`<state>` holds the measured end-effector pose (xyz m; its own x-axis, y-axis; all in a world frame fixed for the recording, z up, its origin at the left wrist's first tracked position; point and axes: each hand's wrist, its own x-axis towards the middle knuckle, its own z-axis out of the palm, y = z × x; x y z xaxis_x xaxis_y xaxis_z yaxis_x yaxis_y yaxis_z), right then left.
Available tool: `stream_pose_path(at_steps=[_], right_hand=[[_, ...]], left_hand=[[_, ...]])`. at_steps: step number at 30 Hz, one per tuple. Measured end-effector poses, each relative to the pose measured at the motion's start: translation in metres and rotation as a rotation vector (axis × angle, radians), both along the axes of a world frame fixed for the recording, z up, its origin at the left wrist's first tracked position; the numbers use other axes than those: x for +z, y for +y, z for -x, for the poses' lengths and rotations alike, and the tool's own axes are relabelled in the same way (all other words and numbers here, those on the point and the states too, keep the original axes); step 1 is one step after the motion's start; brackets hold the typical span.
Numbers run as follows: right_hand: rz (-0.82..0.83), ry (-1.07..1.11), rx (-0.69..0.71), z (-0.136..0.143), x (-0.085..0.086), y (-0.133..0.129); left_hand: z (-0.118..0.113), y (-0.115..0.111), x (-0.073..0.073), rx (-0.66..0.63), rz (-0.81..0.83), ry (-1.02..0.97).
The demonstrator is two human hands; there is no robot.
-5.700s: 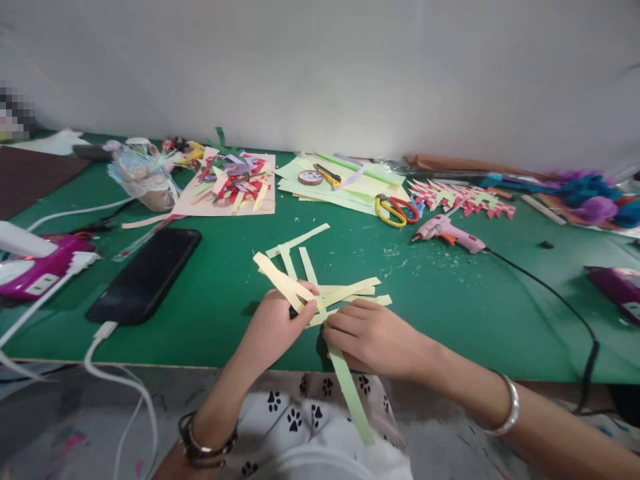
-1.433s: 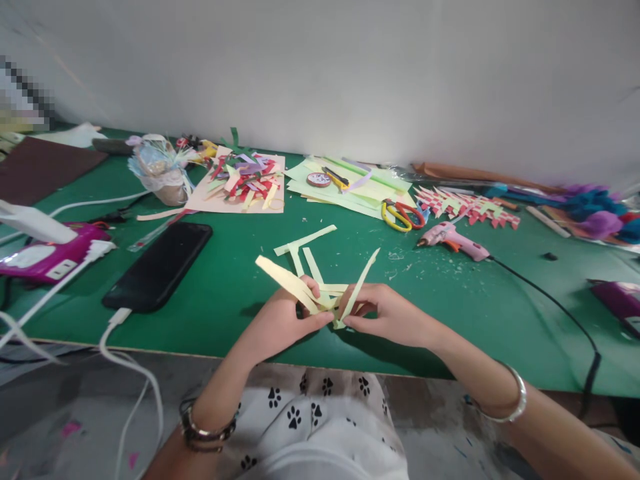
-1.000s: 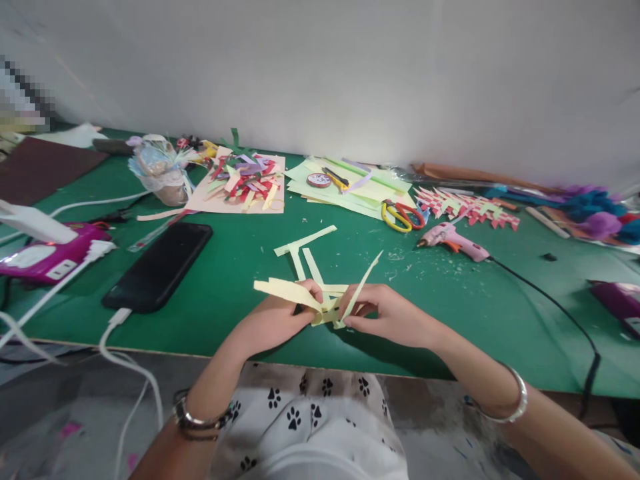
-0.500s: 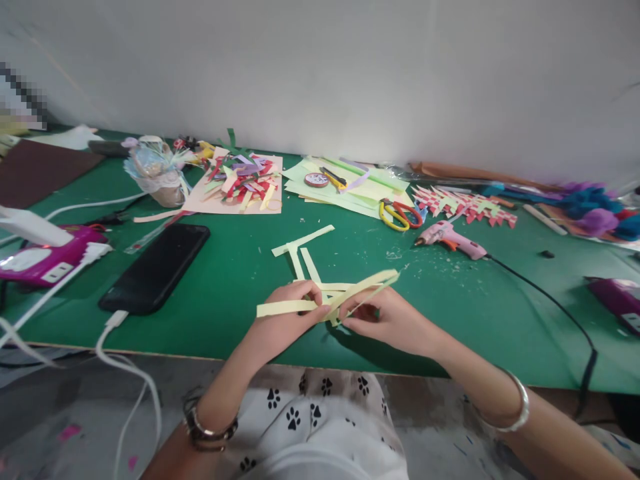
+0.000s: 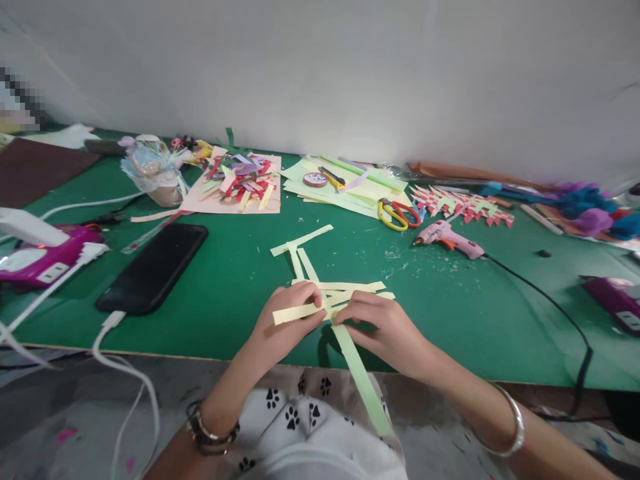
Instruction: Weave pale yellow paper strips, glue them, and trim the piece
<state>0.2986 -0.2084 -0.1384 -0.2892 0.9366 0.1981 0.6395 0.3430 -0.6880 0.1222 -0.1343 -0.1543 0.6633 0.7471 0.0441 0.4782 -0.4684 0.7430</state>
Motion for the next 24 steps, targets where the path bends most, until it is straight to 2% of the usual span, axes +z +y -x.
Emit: stream_pose_path(at_steps=[4, 8, 15, 20, 24], right_hand=[[0.055, 0.068, -0.025, 0.001, -0.001, 0.012], [0.153, 0.032, -0.089, 0.002, -0.005, 0.021], [0.214, -0.004, -0.174, 0.005, -0.009, 0.026], [0.182, -0.067, -0.181, 0.006, -0.012, 0.029], [0.004, -0.160, -0.191, 0.002, -0.009, 0.022]], left_hand=[[0.003, 0.001, 0.001, -0.018, 0.000, -0.015], [0.006, 0.001, 0.004, -0.014, 0.031, -0.011], [0.011, -0.004, 0.006, 0.035, 0.010, -0.054], [0.012, -0.004, 0.005, 0.035, -0.006, -0.036], [0.013, -0.003, 0.004, 0.038, -0.006, -0.052]])
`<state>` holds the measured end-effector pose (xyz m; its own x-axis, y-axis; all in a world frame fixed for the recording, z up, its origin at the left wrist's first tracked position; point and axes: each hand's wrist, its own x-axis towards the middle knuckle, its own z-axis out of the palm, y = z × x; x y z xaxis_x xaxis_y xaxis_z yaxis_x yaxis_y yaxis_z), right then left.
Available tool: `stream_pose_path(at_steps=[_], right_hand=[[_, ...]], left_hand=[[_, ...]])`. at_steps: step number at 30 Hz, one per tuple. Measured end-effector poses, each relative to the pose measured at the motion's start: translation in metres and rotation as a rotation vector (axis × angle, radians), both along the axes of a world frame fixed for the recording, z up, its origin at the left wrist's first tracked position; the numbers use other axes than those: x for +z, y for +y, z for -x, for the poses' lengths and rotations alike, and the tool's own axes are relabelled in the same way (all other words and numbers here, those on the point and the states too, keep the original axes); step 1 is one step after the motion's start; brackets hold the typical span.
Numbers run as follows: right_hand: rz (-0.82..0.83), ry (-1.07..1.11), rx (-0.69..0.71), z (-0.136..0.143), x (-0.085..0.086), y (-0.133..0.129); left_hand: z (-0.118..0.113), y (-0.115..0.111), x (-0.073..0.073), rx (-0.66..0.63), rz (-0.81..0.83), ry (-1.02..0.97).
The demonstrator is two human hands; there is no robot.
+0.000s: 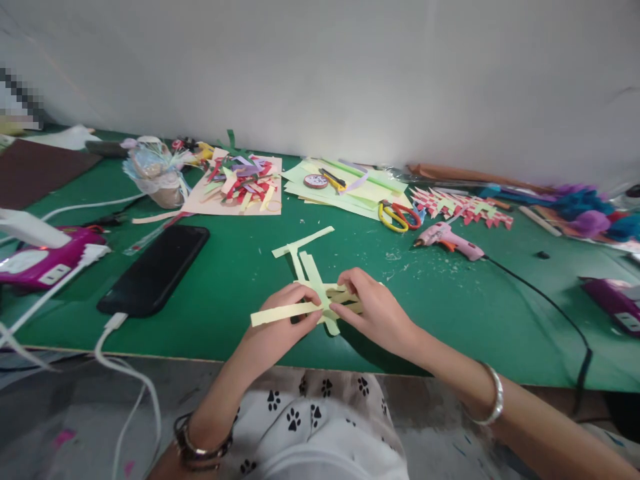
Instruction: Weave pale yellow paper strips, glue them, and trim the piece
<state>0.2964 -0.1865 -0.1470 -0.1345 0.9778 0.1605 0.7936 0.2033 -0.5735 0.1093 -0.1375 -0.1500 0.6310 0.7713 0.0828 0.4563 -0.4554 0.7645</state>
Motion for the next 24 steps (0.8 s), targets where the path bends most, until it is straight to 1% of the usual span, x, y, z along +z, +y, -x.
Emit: stream_pose_path(at_steps=[2, 3, 5, 7, 11, 17, 21, 24], right_hand=[[-0.064, -0.033, 0.107, -0.004, 0.004, -0.005], [-0.060, -0.040, 0.179, -0.006, 0.006, -0.006], [-0.016, -0.051, 0.292, -0.009, 0.009, -0.008], [0.029, -0.058, 0.334, -0.011, 0.010, -0.007], [0.077, -0.040, 0.337, -0.012, 0.008, -0.003], [0.086, -0.017, 0.280, -0.013, 0.002, -0.003], [0.043, -0.079, 0.273, -0.011, -0.001, -0.002], [-0.053, -0.196, 0.237, -0.011, 0.002, -0.005]], left_hand=[[0.000, 0.000, 0.000, -0.004, 0.005, -0.013], [-0.001, 0.000, 0.000, -0.011, 0.004, -0.014], [-0.002, 0.001, 0.000, -0.014, -0.010, -0.019], [-0.003, 0.001, -0.001, 0.008, -0.023, -0.036], [-0.001, 0.003, -0.002, 0.040, -0.067, -0.013], [0.009, 0.002, -0.004, -0.042, -0.210, 0.132], [0.010, 0.000, -0.008, -0.065, -0.271, 0.206], [0.012, 0.001, -0.010, -0.098, -0.283, 0.234]])
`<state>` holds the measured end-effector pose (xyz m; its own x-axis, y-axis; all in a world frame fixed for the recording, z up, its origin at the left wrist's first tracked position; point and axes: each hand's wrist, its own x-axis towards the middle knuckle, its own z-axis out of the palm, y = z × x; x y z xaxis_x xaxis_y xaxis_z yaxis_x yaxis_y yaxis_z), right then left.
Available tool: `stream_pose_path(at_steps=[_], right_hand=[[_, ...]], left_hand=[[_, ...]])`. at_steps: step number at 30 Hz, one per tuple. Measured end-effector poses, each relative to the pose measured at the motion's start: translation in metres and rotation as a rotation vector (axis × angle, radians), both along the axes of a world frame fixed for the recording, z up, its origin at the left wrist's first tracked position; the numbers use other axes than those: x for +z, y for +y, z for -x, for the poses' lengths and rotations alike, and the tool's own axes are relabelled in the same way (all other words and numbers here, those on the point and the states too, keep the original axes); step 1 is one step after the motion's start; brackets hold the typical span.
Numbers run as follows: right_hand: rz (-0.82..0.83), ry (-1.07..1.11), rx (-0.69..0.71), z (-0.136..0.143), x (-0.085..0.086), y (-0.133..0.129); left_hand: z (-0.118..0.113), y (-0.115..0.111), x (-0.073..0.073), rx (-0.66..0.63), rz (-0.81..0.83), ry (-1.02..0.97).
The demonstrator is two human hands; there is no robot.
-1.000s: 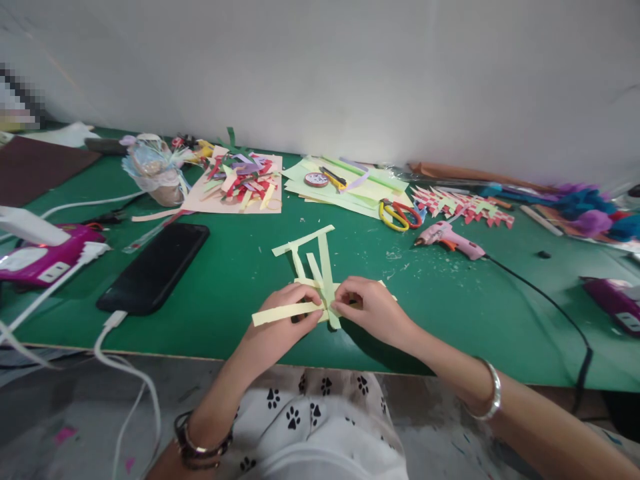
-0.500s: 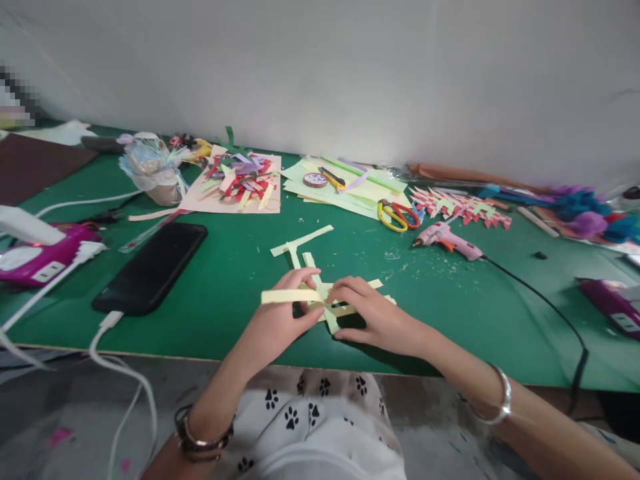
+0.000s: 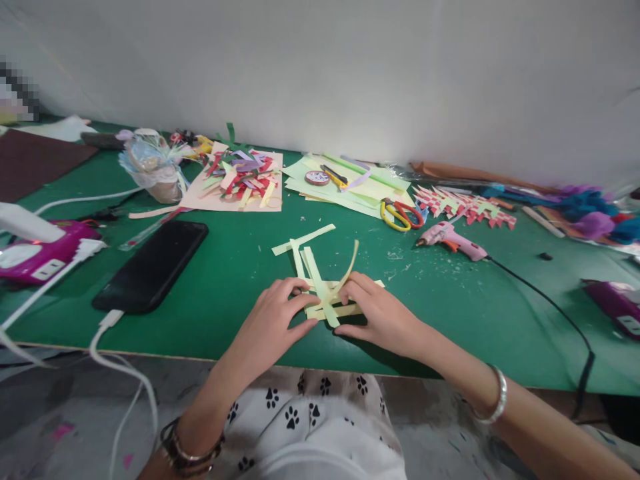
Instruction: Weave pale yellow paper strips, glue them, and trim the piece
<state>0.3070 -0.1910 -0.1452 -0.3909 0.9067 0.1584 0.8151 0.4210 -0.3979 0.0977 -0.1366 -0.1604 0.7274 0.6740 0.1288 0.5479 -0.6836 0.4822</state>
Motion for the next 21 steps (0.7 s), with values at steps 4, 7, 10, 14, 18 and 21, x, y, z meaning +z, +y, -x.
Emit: stream_pose_path(at_steps=[4, 7, 10, 14, 18, 21], right_hand=[[-0.244, -0.034, -0.117, -0.004, 0.009, -0.011], [-0.405, -0.095, -0.130, -0.007, 0.016, -0.015], [-0.409, -0.178, -0.099, -0.006, 0.020, -0.010], [-0.162, -0.205, 0.028, -0.002, 0.017, 0.006], [0.033, -0.138, 0.117, 0.000, 0.008, 0.021], [0.076, -0.092, 0.139, -0.001, 0.005, 0.026]], left_hand=[[0.006, 0.003, 0.001, 0.034, 0.012, -0.031], [0.008, 0.006, 0.004, 0.079, 0.021, 0.000], [0.007, 0.010, 0.006, 0.066, 0.000, 0.076], [0.001, 0.012, 0.005, 0.034, -0.037, 0.075], [0.000, 0.011, 0.002, 0.051, -0.033, 0.022], [0.000, 0.011, 0.001, 0.026, -0.010, 0.005]])
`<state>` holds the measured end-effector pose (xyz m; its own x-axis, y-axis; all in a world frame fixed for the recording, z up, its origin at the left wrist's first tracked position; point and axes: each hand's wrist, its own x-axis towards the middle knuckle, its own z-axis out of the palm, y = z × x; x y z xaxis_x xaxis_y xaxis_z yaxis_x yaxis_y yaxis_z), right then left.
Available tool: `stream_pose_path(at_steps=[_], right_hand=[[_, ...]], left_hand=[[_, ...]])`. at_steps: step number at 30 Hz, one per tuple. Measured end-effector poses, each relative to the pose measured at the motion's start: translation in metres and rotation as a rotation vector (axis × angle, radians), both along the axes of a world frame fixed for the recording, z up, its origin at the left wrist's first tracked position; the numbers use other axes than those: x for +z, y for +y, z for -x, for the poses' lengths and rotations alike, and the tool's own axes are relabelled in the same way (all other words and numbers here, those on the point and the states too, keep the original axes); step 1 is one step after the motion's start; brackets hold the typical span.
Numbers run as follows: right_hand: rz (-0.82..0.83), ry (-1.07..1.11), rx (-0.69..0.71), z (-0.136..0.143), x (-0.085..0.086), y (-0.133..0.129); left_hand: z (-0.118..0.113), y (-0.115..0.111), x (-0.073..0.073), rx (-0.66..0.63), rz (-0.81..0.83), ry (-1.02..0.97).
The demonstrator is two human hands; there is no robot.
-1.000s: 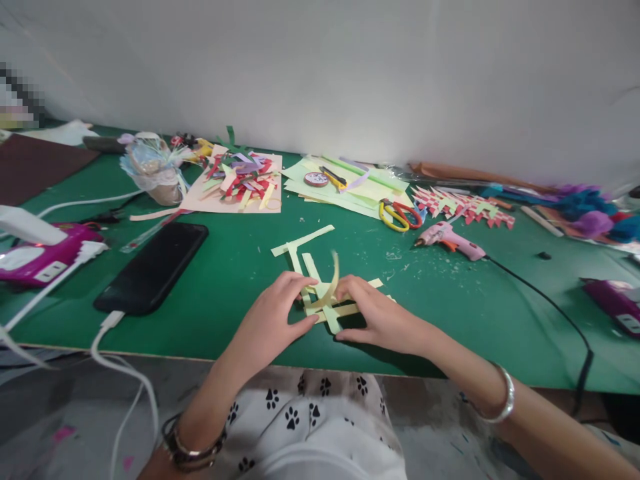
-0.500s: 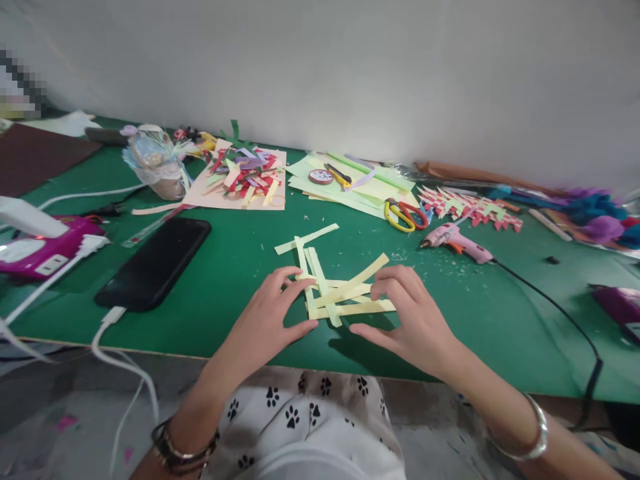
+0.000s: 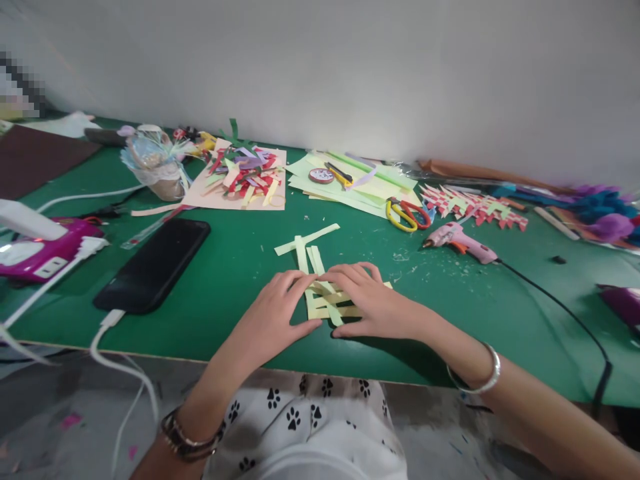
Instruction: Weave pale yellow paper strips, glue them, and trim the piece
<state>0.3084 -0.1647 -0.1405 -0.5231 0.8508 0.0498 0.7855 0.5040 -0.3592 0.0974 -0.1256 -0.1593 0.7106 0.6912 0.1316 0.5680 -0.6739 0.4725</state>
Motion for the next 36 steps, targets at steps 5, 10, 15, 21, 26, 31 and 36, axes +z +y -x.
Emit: stream_pose_path(at_steps=[5, 10, 15, 21, 26, 31, 36], right_hand=[[0.081, 0.077, 0.037, -0.003, 0.003, 0.002], [0.169, 0.112, 0.060, -0.008, 0.005, 0.004], [0.247, 0.131, 0.078, -0.014, 0.008, 0.006], [0.197, 0.125, -0.019, -0.007, 0.007, 0.005], [0.204, 0.142, -0.023, -0.006, 0.007, 0.006], [0.250, 0.154, 0.013, -0.011, 0.008, 0.008], [0.209, 0.135, -0.006, -0.005, 0.007, 0.008]], left_hand=[[0.002, 0.000, -0.001, -0.005, 0.034, -0.026], [0.003, -0.001, 0.002, -0.027, 0.059, -0.056], [0.004, -0.001, 0.004, -0.052, 0.048, -0.001], [0.005, -0.003, 0.004, -0.059, -0.007, -0.016], [0.003, -0.003, 0.002, -0.053, 0.045, -0.050], [0.003, -0.001, 0.001, -0.036, 0.005, -0.045], [0.002, -0.001, 0.001, -0.085, 0.021, -0.074]])
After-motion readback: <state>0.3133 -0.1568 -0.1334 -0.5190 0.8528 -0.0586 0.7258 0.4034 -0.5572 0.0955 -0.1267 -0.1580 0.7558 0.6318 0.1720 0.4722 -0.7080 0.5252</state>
